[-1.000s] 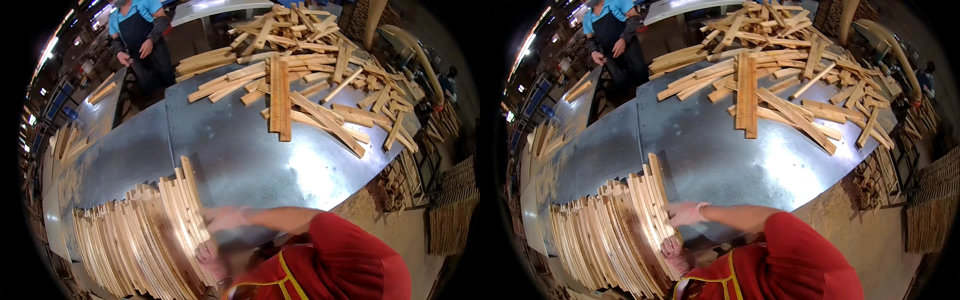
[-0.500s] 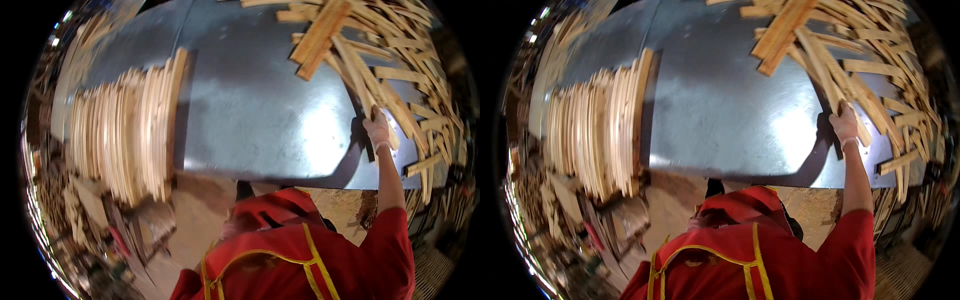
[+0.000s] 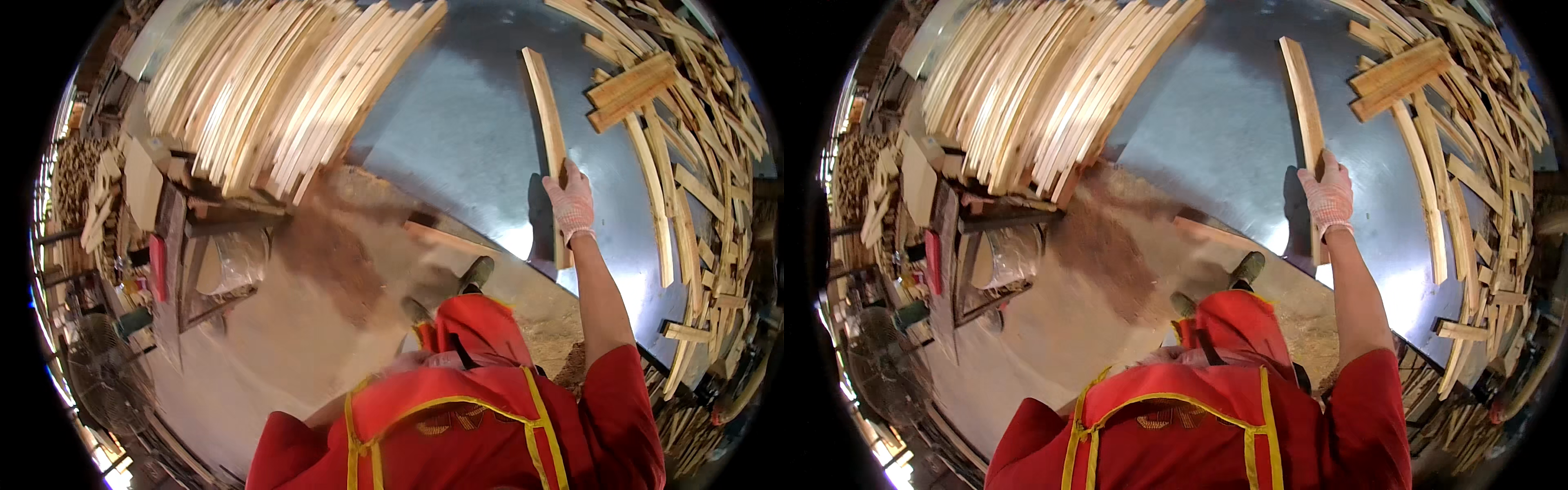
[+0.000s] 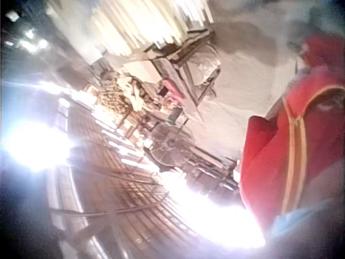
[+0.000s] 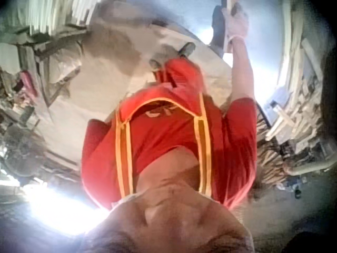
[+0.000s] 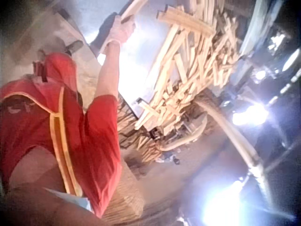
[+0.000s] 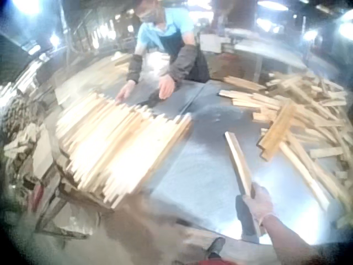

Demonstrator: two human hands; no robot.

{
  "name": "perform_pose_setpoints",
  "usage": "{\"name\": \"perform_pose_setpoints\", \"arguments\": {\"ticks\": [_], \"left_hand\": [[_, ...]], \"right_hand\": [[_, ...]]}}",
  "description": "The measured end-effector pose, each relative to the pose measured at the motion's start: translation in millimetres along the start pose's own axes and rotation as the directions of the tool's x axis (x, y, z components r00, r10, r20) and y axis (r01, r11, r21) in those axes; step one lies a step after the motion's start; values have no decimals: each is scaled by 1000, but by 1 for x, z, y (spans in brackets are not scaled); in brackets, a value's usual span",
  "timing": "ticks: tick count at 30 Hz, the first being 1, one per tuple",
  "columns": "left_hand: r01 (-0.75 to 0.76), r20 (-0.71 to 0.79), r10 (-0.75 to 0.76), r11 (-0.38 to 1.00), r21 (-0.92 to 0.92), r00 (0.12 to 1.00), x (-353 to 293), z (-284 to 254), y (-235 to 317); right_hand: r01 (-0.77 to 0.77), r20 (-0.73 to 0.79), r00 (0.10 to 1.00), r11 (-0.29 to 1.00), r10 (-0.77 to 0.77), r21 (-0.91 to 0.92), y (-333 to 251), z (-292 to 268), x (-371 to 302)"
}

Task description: The person picks up thin wooden planks from a large pile on a metal table and stacks them into a neat, aligned pile. The person wears pink gloves and a red shirt while performing the repetitive task of sorting and stacking the wood pieces.

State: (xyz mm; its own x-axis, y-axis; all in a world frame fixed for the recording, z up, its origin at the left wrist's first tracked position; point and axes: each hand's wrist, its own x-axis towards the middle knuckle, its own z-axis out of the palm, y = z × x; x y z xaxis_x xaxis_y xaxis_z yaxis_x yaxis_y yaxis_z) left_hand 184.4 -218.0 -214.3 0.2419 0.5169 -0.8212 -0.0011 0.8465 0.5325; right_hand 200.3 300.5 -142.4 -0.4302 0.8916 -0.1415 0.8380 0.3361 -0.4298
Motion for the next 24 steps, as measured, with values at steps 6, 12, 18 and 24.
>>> {"name": "perform_pose_setpoints", "arguments": {"ticks": [6, 12, 18, 24], "left_hand": [[-181, -104, 169, 977, -116, 980, 53, 22, -99], [-45, -403, 82, 994, 98, 911, 135, -22, -182], [43, -376, 266, 764, 643, 888, 259, -118, -216], [218, -462, 626, 428, 877, 628, 390, -229, -209]], "right_hand": [[220, -131, 943, 868, -306, -446, -5, 60, -22], [10, -85, 995, 937, -43, -348, -42, 55, -39], [278, -95, 929, 845, -357, -456, 16, 54, -10], [333, -78, 917, 857, -392, -392, 3, 53, -38]]}}
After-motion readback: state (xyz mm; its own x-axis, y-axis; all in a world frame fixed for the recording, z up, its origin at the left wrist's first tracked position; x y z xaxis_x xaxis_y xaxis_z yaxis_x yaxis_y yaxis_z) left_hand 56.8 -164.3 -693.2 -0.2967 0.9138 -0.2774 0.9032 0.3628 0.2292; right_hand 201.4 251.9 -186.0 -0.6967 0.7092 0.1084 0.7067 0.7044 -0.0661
